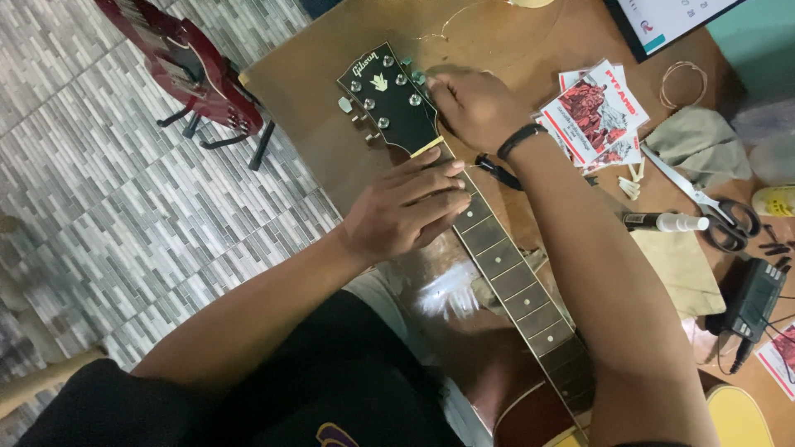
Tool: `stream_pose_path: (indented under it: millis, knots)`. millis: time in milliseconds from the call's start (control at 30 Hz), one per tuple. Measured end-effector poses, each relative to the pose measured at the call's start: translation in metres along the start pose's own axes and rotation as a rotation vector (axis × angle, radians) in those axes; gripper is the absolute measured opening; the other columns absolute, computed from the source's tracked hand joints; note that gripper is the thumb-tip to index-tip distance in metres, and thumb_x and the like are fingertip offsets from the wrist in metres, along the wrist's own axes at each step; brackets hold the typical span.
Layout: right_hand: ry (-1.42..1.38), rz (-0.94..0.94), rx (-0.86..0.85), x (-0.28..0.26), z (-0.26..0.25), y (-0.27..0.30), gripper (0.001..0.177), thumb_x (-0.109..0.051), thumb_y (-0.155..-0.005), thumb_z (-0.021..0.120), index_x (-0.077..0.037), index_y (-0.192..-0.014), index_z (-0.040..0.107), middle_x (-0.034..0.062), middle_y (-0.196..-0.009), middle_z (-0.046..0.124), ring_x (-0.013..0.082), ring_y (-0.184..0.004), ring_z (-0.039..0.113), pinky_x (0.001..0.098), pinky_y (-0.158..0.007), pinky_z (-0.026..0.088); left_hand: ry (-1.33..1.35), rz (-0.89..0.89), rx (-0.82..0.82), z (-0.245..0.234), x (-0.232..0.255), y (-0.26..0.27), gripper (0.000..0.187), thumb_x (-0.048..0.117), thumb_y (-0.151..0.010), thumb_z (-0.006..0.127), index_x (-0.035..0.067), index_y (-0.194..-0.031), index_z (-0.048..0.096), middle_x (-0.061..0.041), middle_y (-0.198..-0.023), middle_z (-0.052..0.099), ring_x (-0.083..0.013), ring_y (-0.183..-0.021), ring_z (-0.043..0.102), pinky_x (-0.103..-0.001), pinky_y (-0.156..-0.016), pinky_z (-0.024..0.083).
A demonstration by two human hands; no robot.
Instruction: The person replaces a guitar string by threading it through the tuning peg, winding it, and securing it. They then open a new package of guitar strings to prepare for the next step.
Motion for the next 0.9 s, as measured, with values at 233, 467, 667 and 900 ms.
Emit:
stream_pose_path:
  millis: [233, 467, 667, 900]
  knots:
    - [-0.181, 0.058, -0.087, -0.019, -0.026, 0.019, 0.02, -0.023, -0.112, 0.053, -0.019, -0.131, 0.053, -0.0022, -0.083, 0.056, 0.0138, -0.062, 0.047, 0.0335, -0.062, 0.041, -0.009, -0.01, -0.007, 0.0, -0.002, 0.004, 0.006, 0.002, -0.097, 0.078, 0.003, -0.102, 0.074, -0.017, -0.105, 0.075, -0.032, -0.113, 0.072, -0.046, -0.113, 0.05]
    - [-0.14, 0.076, -0.004, -0.022, -0.022, 0.022, 0.013, -0.016, -0.112, 0.058, -0.015, -0.125, 0.054, 0.0015, -0.088, 0.06, 0.0185, -0.074, 0.054, 0.036, -0.068, 0.042, -0.003, -0.016, 0.003, 0.004, -0.002, 0.004, 0.005, 0.005, -0.099, 0.075, 0.002, -0.103, 0.073, -0.016, -0.103, 0.075, -0.0324, -0.109, 0.073, -0.046, -0.113, 0.049]
    - [0.012, -0.066, 0.008, -0.008, -0.007, 0.005, 0.027, -0.026, -0.118, 0.041, -0.008, -0.102, 0.051, 0.01, -0.084, 0.056, 0.0303, -0.073, 0.051, 0.0444, -0.069, 0.039, -0.011, -0.029, -0.011, -0.002, -0.002, 0.001, 0.008, 0.004, -0.103, 0.067, 0.001, -0.107, 0.073, -0.016, -0.105, 0.074, -0.0323, -0.111, 0.074, -0.046, -0.112, 0.051]
    - [-0.086, 0.215, -0.119, -0.019, -0.02, 0.003, 0.023, -0.037, -0.115, 0.045, -0.016, -0.109, 0.053, -0.0008, -0.075, 0.055, 0.015, -0.064, 0.048, 0.0366, -0.064, 0.039, 0.042, -0.051, 0.023, -0.002, -0.002, 0.002, 0.007, 0.003, -0.098, 0.08, 0.001, -0.103, 0.075, -0.013, -0.102, 0.073, -0.0317, -0.113, 0.073, -0.048, -0.112, 0.05]
Point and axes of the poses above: each hand's wrist, its own y-axis away from the middle knuckle, its own z-axis out of the palm, x = y × z, the point moved 3 cm from there along -y, towards the middle knuckle
